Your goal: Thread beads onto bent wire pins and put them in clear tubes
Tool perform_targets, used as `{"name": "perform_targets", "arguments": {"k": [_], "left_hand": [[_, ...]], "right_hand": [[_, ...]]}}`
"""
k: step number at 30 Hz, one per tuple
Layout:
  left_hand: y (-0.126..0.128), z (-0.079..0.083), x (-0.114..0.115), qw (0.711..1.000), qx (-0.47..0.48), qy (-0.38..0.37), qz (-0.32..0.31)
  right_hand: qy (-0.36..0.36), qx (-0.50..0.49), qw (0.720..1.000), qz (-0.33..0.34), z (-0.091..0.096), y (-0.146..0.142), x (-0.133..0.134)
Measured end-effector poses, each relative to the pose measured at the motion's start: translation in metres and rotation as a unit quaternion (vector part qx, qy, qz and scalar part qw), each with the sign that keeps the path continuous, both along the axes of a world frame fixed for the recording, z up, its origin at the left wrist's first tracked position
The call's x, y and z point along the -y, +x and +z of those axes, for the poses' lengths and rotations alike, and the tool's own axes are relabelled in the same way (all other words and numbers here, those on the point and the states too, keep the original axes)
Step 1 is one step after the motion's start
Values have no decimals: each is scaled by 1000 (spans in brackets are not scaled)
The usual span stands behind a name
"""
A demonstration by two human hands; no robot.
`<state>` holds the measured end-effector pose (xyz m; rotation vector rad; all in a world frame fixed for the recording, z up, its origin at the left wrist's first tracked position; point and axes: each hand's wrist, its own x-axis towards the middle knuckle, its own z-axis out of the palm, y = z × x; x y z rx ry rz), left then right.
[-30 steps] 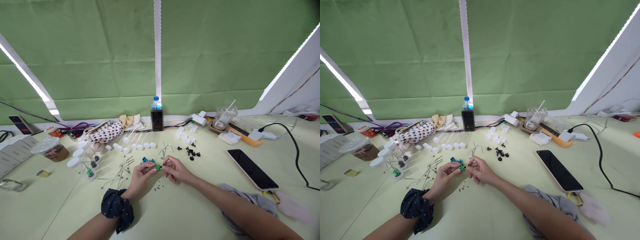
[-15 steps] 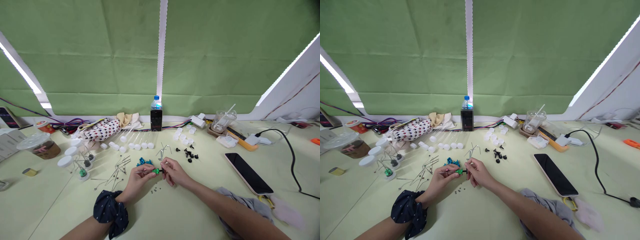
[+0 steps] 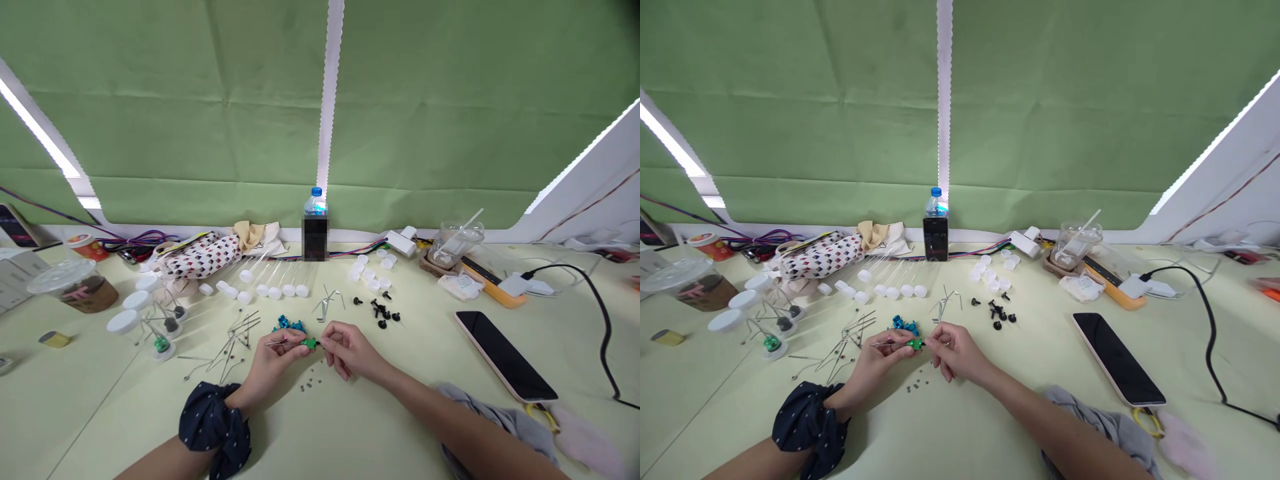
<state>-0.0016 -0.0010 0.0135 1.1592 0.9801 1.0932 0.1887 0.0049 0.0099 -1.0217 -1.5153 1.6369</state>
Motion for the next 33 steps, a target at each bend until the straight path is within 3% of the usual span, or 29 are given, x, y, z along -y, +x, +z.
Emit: {"name": "perform_targets", "arguments": {"k": [9, 17, 33], "left_hand": [[-1, 0, -1, 1000, 3, -10, 10], [-3, -4, -2, 1000, 11, 1, 2], [-3, -3, -1, 999, 13, 34, -15]], "right_hand": [[-76, 5, 997, 15, -1, -4, 0], [8, -6, 1000, -2, 5, 0, 0], [11, 15, 1000, 14, -1, -1, 2]]}}
